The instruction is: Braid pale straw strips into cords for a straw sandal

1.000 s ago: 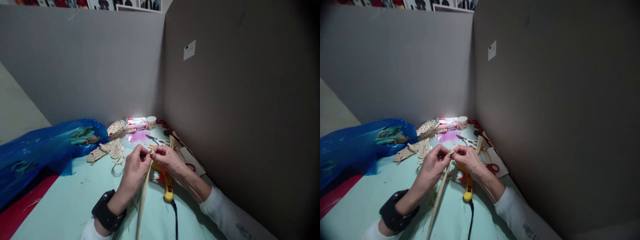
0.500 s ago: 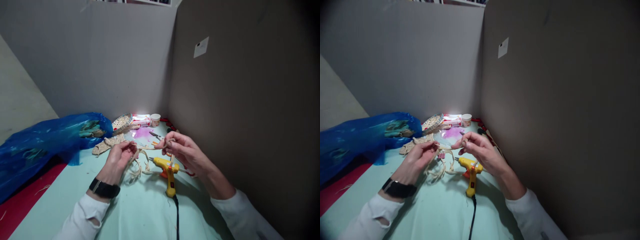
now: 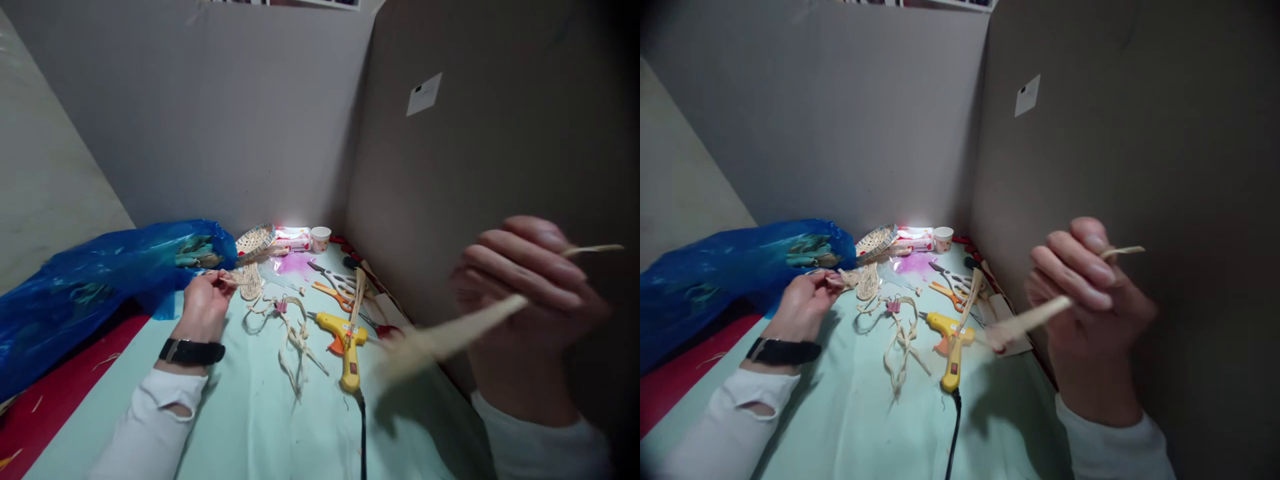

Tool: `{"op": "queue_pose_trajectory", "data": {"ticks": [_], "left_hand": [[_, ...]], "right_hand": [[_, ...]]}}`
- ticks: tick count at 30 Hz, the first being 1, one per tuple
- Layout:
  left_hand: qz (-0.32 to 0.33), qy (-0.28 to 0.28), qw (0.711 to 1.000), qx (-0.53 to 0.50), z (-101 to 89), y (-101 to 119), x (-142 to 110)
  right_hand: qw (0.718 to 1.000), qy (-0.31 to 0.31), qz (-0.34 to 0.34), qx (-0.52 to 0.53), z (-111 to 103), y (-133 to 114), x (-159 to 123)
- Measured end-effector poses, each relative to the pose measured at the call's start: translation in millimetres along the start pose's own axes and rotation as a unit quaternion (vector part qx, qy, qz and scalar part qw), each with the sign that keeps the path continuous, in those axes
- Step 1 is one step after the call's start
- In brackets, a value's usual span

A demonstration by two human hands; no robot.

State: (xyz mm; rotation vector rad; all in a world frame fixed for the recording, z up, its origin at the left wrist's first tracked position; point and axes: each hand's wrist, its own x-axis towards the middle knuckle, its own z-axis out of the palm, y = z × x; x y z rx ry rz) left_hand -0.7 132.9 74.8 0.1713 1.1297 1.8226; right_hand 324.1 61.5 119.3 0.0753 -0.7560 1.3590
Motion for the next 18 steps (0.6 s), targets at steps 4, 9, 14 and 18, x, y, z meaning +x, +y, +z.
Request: {"op": "queue_pose_trajectory", "data": {"ticks": [4, 9, 14, 18], "left_hand": [[0.025, 0.028, 0.999, 0.019, -7.8, 19.6, 3.2], [0.053, -0.045, 0.995, 0.068, 9.3, -9.0, -18.4], [0.01, -0.196, 0.973, 0.124, 49.6, -72.5, -54.2], [0.0, -0.265, 0.955, 0.134, 67.7, -94.3, -69.9]], "right_hand": [[0.969, -0.041, 0.02, 0.242, 0.1, -4.6, -1.8], [0.98, -0.041, 0.1, -0.166, -3.2, 13.2, 12.0], [0.947, -0.033, 0.14, -0.287, -23.4, 29.4, 22.2], [0.95, -0.019, 0.145, -0.274, -29.5, 31.1, 24.4]]}}
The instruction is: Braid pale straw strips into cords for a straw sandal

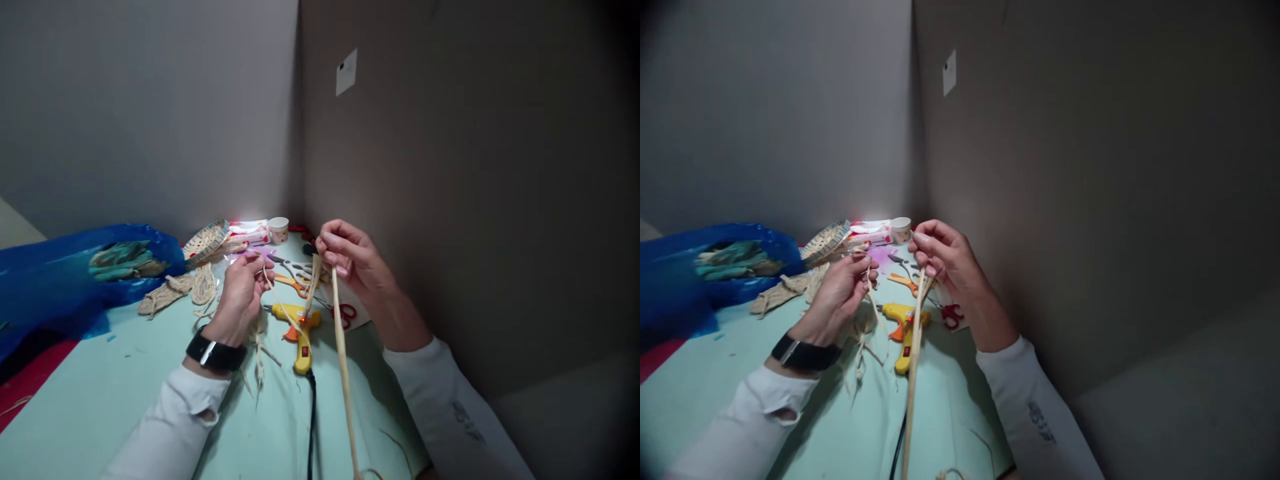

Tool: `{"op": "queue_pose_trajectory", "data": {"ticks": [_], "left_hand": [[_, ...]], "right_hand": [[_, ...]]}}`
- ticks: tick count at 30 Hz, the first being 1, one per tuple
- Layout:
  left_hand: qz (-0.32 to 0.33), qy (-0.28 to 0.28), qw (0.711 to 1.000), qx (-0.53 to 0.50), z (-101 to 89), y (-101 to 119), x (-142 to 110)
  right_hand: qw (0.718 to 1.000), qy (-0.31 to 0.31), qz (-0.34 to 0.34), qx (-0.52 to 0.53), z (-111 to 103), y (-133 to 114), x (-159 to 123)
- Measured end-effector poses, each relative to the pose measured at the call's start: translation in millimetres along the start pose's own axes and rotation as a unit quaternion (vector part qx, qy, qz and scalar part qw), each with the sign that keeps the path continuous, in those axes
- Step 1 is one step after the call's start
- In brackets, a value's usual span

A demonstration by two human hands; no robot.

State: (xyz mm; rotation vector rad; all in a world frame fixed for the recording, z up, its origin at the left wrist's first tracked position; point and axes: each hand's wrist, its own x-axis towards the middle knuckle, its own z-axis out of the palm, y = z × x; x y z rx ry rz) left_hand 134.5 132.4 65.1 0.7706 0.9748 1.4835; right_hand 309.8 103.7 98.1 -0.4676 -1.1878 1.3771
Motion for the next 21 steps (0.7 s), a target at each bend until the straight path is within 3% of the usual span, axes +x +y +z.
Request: {"op": "queue_pose_trajectory", "data": {"ticks": [3, 6, 7, 10, 12, 13, 14, 18, 21], "left_hand": [[-0.004, -0.023, 1.0, 0.004, 5.0, -2.2, -1.6], [-0.002, -0.031, 1.0, 0.007, 5.4, -1.8, -5.9], [-0.002, -0.032, 0.999, 0.009, 5.1, -1.0, -8.1], [-0.002, -0.039, 0.999, 0.017, 2.8, 4.1, -15.8], [-0.007, -0.049, 0.999, 0.024, -1.3, 9.0, -21.2], [-0.011, -0.056, 0.998, 0.031, -4.1, 11.5, -23.9], [-0.013, -0.066, 0.997, 0.045, -7.2, 13.6, -26.5], [0.023, -0.111, 0.98, 0.164, -21.0, 17.0, -36.3], [0.058, -0.128, 0.955, 0.262, -30.1, 16.8, -41.8]], "right_hand": [[0.999, 0.014, -0.004, -0.05, -2.6, 0.4, 1.8], [0.965, 0.087, -0.042, -0.245, -13.0, 8.2, 6.2], [0.934, 0.109, -0.061, -0.336, -17.7, 12.5, 7.7], [0.795, 0.116, -0.076, -0.59, -28.0, 25.1, 10.0], [0.734, 0.106, -0.073, -0.667, -26.6, 30.8, 8.9], [0.731, 0.1, -0.078, -0.671, -22.8, 32.9, 7.9], [0.75, 0.084, -0.084, -0.651, -17.2, 34.9, 6.8], [0.89, -0.063, -0.079, -0.445, 12.1, 49.1, 1.8], [0.937, -0.083, -0.073, -0.332, 26.5, 66.6, -1.3]]}}
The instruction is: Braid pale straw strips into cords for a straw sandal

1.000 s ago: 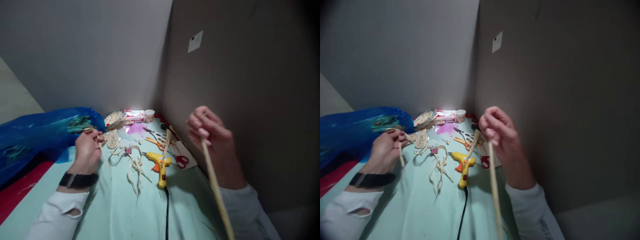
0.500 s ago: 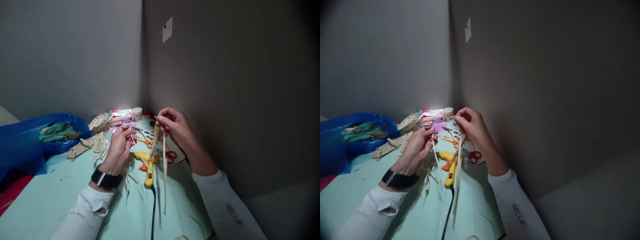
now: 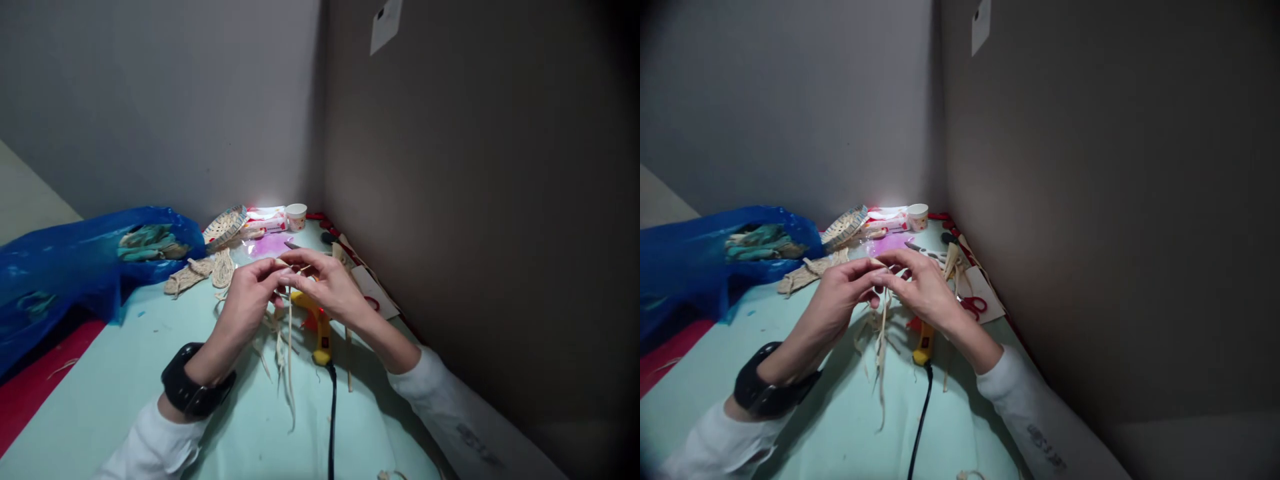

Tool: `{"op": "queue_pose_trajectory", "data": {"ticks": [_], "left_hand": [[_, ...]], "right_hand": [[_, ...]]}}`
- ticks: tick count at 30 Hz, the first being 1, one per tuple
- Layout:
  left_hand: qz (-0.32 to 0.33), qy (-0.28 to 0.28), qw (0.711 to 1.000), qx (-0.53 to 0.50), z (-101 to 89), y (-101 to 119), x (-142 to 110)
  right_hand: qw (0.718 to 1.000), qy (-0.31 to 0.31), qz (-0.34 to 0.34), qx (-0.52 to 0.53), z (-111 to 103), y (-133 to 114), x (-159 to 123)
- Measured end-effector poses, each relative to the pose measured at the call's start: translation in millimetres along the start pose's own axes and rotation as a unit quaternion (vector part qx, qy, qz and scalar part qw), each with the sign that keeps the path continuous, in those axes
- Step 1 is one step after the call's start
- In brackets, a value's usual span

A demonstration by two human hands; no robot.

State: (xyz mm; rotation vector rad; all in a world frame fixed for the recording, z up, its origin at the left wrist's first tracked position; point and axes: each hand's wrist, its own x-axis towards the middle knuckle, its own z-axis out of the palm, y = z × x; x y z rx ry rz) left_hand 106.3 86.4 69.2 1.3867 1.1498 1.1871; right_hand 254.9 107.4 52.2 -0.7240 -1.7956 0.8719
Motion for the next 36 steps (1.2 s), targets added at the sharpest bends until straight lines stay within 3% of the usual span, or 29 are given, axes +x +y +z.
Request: {"op": "queue_pose_trajectory", "data": {"ticks": [6, 13, 15, 18, 21, 26, 28, 30, 33, 36], "left_hand": [[0.009, 0.023, 0.99, 0.136, -9.3, -3.5, -11.5], [-0.046, 0.035, 0.988, 0.144, -21.1, -27.5, -27.6], [-0.037, 0.076, 0.982, 0.171, -35.0, -35.5, -29.9], [-0.007, 0.173, 0.95, 0.259, -59.0, -44.9, -29.9], [-0.019, 0.171, 0.92, 0.352, -71.7, -48.8, -29.6], [-0.009, 0.149, 0.882, 0.447, -66.5, -47.5, -34.7], [-0.01, 0.135, 0.883, 0.45, -62.9, -49.1, -37.2], [-0.014, 0.109, 0.894, 0.435, -59.1, -52.7, -39.2], [-0.014, 0.075, 0.91, 0.406, -51.3, -58.7, -41.6], [-0.011, 0.062, 0.924, 0.377, -43.4, -62.8, -42.0]], "right_hand": [[0.98, 0.021, 0.081, 0.179, 20.7, 16.9, -6.1], [0.962, 0.069, 0.161, 0.211, 33.0, 19.1, -11.0], [0.942, 0.088, 0.19, 0.261, 29.7, 19.2, -9.8], [0.921, 0.108, 0.234, 0.291, 21.7, 24.6, -6.9], [0.922, 0.101, 0.278, 0.251, 17.2, 35.8, -4.9], [0.931, 0.059, 0.305, 0.19, 17.8, 45.6, -3.4], [0.956, 0.023, 0.278, 0.094, 19.5, 41.3, -3.6], [0.97, -0.034, 0.229, -0.068, 23.5, 33.1, -5.3], [0.938, -0.114, 0.179, -0.273, 35.0, 19.2, -11.0], [0.898, -0.168, 0.168, -0.371, 48.3, 11.8, -17.6]]}}
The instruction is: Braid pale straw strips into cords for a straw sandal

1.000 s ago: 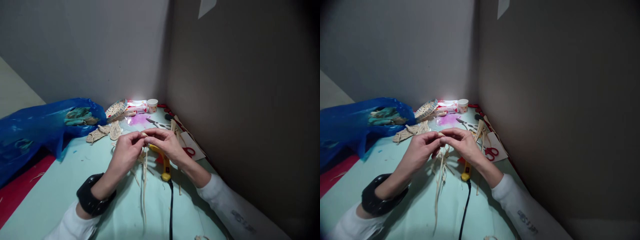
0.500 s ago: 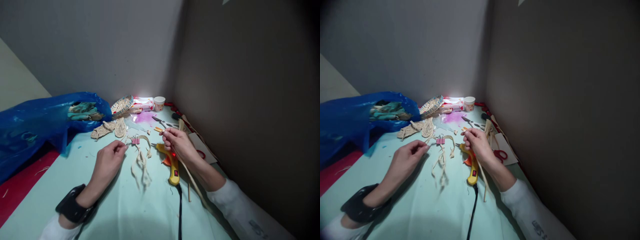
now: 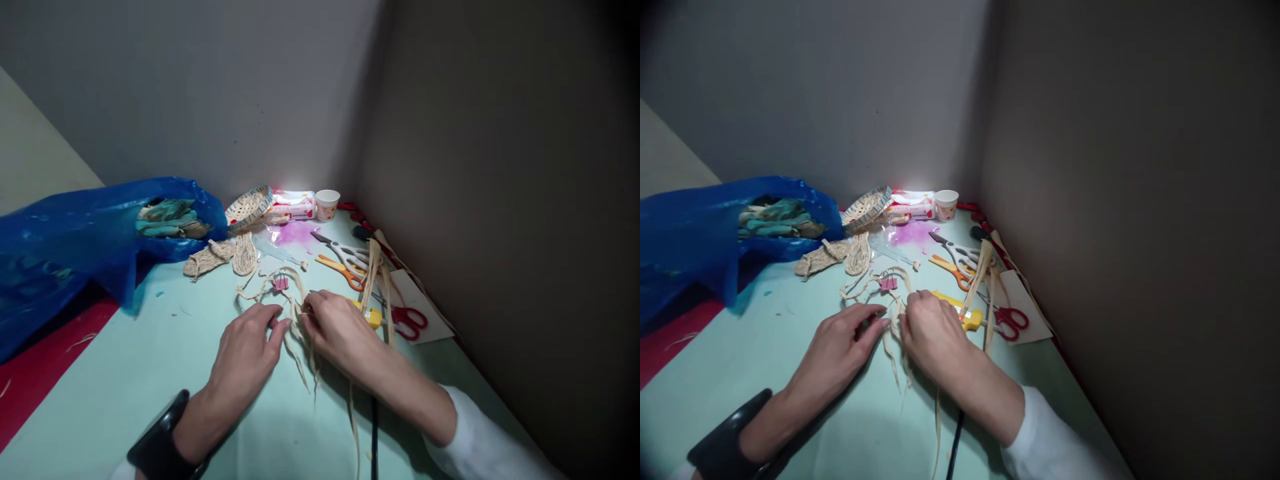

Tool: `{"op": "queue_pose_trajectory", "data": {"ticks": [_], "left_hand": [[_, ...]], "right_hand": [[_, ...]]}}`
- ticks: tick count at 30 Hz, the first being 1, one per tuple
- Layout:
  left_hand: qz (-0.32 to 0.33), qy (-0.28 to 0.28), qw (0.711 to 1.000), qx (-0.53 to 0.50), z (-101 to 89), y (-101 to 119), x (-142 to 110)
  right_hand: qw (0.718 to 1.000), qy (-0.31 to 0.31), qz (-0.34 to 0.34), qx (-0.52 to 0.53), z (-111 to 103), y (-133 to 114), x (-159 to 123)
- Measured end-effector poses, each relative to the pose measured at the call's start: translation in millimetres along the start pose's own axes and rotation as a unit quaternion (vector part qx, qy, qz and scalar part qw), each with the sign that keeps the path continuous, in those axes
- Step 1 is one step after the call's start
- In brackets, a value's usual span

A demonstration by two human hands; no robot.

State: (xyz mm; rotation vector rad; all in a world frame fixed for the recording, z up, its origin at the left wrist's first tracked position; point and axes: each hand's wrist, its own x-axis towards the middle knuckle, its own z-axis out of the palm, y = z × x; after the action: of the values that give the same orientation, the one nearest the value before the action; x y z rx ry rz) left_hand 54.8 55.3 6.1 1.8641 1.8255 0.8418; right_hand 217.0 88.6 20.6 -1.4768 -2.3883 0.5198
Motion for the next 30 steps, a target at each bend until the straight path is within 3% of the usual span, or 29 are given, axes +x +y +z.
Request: {"op": "queue_pose_trajectory", "data": {"ticks": [5, 9, 15, 23, 26, 30], "left_hand": [[-0.022, -0.02, 0.999, -0.026, 6.4, 0.3, 6.0], [-0.055, -0.053, 0.996, -0.048, 3.4, -1.5, 9.2], [-0.107, -0.012, 0.991, -0.077, -9.7, -6.2, 3.9], [-0.193, -0.075, 0.939, -0.274, -12.9, -16.4, 8.4], [-0.238, -0.108, 0.91, -0.323, -14.8, -22.8, 9.4], [-0.277, -0.116, 0.879, -0.37, -17.0, -28.0, 11.9]], "right_hand": [[0.999, -0.013, -0.005, 0.031, 8.8, -1.0, -0.6], [0.998, -0.001, -0.007, 0.063, 3.1, 1.2, -1.3], [0.998, -0.01, -0.031, 0.057, 2.8, -13.2, -11.6], [0.984, -0.088, -0.145, -0.051, 17.4, -33.1, -39.9], [0.988, -0.085, -0.113, -0.065, 10.3, -23.5, -45.1], [0.997, -0.063, -0.018, -0.037, -3.6, -2.2, -44.9]]}}
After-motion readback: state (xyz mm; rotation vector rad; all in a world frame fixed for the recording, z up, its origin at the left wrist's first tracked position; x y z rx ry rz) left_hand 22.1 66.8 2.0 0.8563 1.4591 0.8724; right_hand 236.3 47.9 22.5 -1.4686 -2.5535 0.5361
